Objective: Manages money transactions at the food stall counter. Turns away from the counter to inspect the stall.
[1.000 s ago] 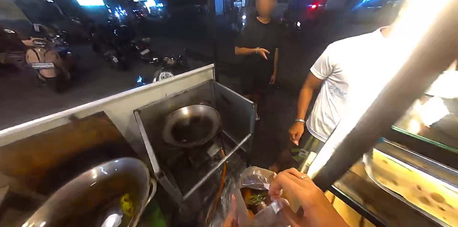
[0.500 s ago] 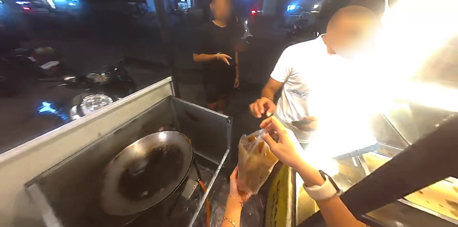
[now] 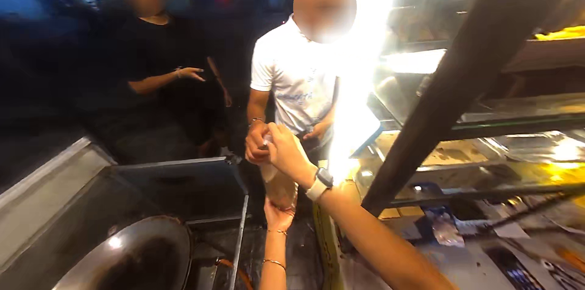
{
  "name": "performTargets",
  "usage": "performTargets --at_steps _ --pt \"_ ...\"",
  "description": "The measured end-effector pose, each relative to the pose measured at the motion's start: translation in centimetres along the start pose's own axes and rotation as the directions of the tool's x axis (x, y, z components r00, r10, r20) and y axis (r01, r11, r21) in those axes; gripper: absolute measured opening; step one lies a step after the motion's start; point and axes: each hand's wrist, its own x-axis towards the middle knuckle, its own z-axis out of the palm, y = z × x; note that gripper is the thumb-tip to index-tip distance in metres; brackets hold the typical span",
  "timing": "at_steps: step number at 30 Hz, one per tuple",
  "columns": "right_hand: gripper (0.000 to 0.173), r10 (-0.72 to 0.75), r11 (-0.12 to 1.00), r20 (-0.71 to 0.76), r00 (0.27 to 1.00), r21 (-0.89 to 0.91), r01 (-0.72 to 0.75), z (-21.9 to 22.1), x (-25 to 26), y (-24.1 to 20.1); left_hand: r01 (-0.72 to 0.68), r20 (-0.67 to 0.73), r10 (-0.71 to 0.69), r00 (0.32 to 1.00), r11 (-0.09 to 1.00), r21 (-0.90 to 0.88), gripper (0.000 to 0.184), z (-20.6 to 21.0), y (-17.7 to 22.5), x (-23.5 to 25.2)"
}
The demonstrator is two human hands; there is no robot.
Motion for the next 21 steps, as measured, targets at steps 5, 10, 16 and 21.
performTargets --at_steps 5,10,16,21 --pt "0.033 -0.1 0.984 -0.034 0.994 0.143 0.104 -0.2 -6.6 1.1 -0.163 0.129 0.142 0.981 0.973 0.162 0.071 -1.1 0.0 1.4" --pt "0.018 -0.082 0.895 0.381 0.921 0.434 -0.1 -1.5 -27.3 6.5 -0.093 -0.09 0.107 0.99 0.985 0.143 0.049 -6.5 -4.0 0.5" --pt "0.024 0.646 0.544 0.638 0.419 0.001 -0.839 -10.9 -49.9 22.5 0.277 -0.342 -0.15 0.928 0.891 0.36 0.028 -11.8 -18.8 -7.1" --pt "0.029 0.983 0.005 0.177 0.057 0.28 -0.96 -23.4 -55.6 36.3 0.377 -0.279 -0.31 0.909 0.324 0.868 0.034 -9.9 -32.7 -10.8"
